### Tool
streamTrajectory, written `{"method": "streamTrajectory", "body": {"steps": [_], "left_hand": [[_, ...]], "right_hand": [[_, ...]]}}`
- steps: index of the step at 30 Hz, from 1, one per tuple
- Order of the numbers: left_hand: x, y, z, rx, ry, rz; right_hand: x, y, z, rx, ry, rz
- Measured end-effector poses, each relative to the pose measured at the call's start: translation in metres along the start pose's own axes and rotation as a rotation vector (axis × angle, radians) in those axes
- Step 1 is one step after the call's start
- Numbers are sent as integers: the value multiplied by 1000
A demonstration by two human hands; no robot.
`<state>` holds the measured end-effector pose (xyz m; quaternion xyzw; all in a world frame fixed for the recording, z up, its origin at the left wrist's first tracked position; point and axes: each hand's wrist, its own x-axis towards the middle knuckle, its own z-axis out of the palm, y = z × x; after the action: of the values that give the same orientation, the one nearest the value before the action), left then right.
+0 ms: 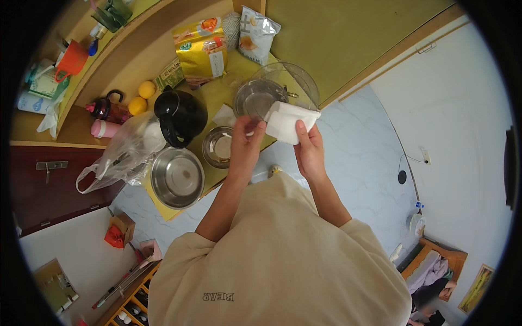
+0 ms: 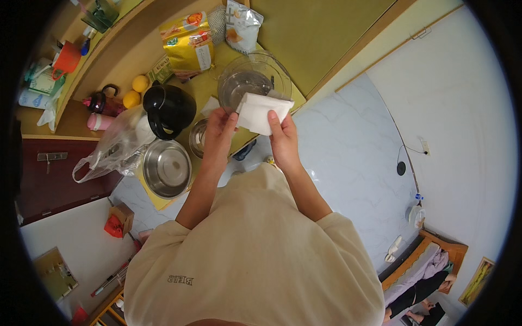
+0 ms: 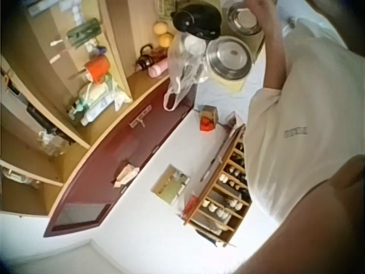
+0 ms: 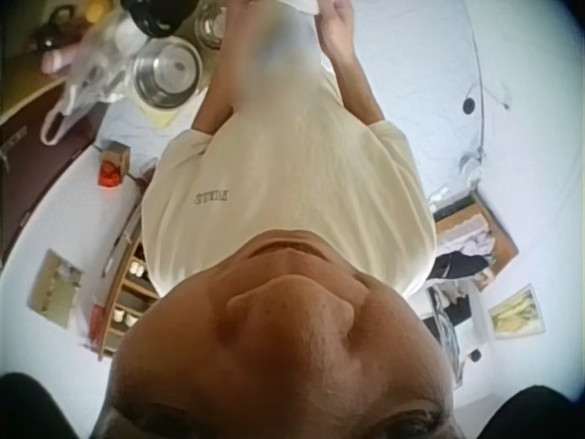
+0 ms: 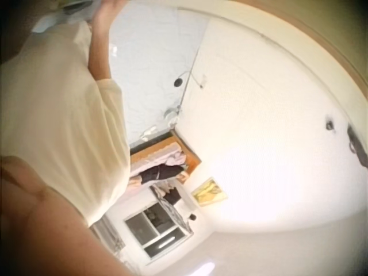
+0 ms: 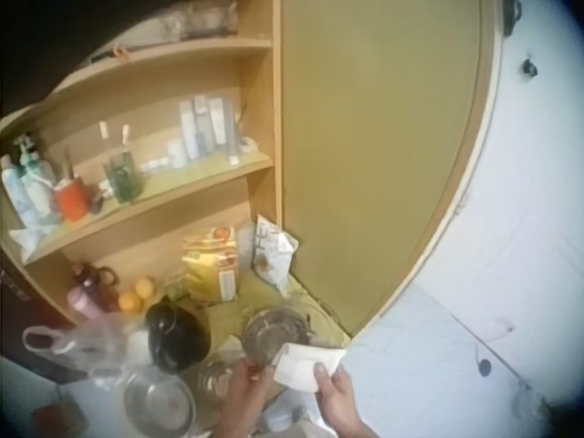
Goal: The person wipes a transparent bowl and a lid with a cloth, then places a pot on a shelf and handles a plastic bag.
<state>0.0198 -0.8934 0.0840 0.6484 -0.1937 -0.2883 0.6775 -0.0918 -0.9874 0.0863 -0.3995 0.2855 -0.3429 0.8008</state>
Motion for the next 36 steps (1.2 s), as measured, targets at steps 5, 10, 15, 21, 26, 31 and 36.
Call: {"method": "streamTrajectory", "body": {"steps": [5, 10, 15, 21, 26, 31, 36], "left_hand": [[-12, 7, 2, -359, -94, -174], [-14, 9, -9, -501, -86, -194], [-10, 20, -35, -216, -290, -98], [-10, 31, -40, -19, -311, -48], [-9, 29, -47, -167, -323, -123], [2, 38, -58, -216, -430, -73], [11, 47, -67, -120, -580, -103]], "right_hand": [[-7, 11, 1, -164, -82, -41], [-15, 3, 1, -219, -143, 32], [-17, -12, -9, -182, -137, 78], [-18, -24, -12, -158, -126, 103], [-20, -36, -9, -202, -168, 107], [-14, -40, -19, -165, -160, 74], [-13, -47, -14, -164, -157, 125]]}}
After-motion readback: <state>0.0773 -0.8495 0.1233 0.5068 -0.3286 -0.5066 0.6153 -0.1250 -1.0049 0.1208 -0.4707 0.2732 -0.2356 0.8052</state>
